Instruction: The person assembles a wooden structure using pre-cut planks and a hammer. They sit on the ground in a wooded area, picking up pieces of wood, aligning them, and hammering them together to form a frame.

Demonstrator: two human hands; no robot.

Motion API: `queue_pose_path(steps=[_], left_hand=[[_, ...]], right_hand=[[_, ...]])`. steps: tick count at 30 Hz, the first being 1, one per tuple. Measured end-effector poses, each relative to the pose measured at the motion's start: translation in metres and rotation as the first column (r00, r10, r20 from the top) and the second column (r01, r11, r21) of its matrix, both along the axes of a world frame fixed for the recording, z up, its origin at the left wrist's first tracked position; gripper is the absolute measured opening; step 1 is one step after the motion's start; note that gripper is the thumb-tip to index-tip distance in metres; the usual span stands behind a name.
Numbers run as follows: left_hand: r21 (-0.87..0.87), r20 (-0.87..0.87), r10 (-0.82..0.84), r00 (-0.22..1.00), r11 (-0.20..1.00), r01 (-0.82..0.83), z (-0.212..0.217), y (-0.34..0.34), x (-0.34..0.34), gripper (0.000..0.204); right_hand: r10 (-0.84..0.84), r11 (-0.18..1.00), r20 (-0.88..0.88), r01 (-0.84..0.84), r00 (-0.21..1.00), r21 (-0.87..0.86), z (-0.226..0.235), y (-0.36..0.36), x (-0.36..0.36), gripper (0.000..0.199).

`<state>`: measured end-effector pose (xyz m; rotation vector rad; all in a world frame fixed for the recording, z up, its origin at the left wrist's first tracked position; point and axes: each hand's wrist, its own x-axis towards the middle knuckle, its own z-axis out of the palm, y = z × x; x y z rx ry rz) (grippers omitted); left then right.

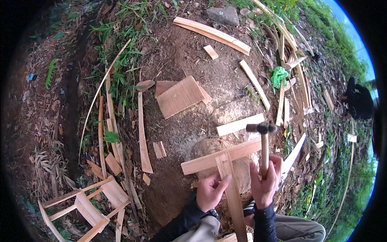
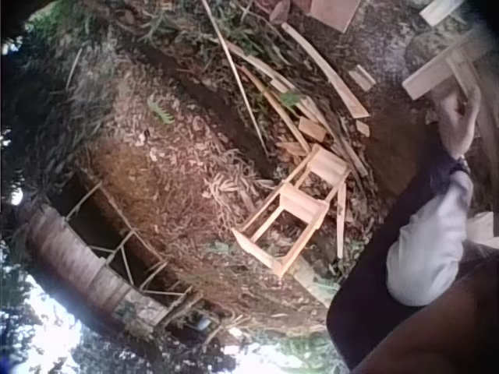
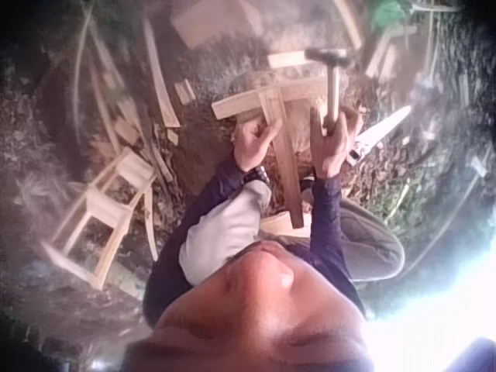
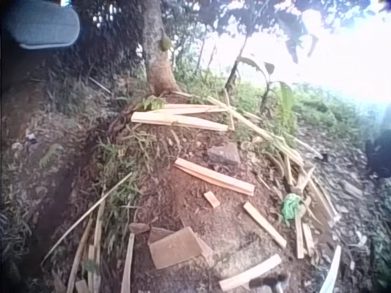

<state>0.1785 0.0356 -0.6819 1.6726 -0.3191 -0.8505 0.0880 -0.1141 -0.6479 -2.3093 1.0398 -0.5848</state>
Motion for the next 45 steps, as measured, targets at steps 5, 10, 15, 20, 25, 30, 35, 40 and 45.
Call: queue_pose_path(steps=[5,10,15,20,25,30,35,40,45], left_hand=[[0.045,-0.06,-0.008,0.998,0.999,0.011,0.003,0.001,0.001,0.027],[0.008,-0.019,-0.005,1.0,1.0,0.006,-0.001,0.001,0.003,0.027],[-0.035,-0.074,0.021,0.997,0.999,-0.023,-0.01,0.003,-0.003,0.025],[-0.027,-0.032,-0.07,0.997,0.997,0.069,0.003,0.005,0.008,0.02],[0.009,-0.008,-0.111,0.994,0.994,0.111,0.002,0.009,0.008,0.023],[-0.006,-0.06,-0.031,0.998,1.0,0.031,-0.017,0.011,0.002,0.029],[-0.035,-0.074,0.009,0.997,0.999,-0.012,-0.007,-0.001,0.0,0.03],[-0.045,0.021,-0.002,1.0,0.999,0.003,0.0,0.0,0.005,0.027],[-0.086,-0.018,-0.003,1.0,0.996,0.001,0.0,0.001,0.007,0.031]], right_hand=[[0.127,0.978,-0.072,-0.113,0.989,0.178,0.016,0.004,-0.028,0.02],[0.337,0.927,-0.252,-0.272,0.907,0.259,0.036,-0.004,-0.049,0.021],[0.47,0.882,-0.282,-0.432,0.836,0.191,0.055,-0.02,-0.035,0.018],[0.561,0.813,-0.379,-0.576,0.736,0.086,0.06,-0.026,-0.031,0.034],[0.573,0.815,-0.361,-0.556,0.735,0.161,0.064,-0.025,-0.034,0.034],[0.517,0.851,-0.249,-0.462,0.819,0.248,0.066,-0.018,-0.035,0.016],[0.403,0.899,-0.312,-0.309,0.86,0.31,0.068,-0.007,-0.049,0.016],[0.358,0.933,-0.386,-0.31,0.85,0.184,0.07,0.01,-0.047,0.011],[0.311,0.947,-0.402,-0.318,0.861,0.052,0.071,0.021,-0.04,0.009]])
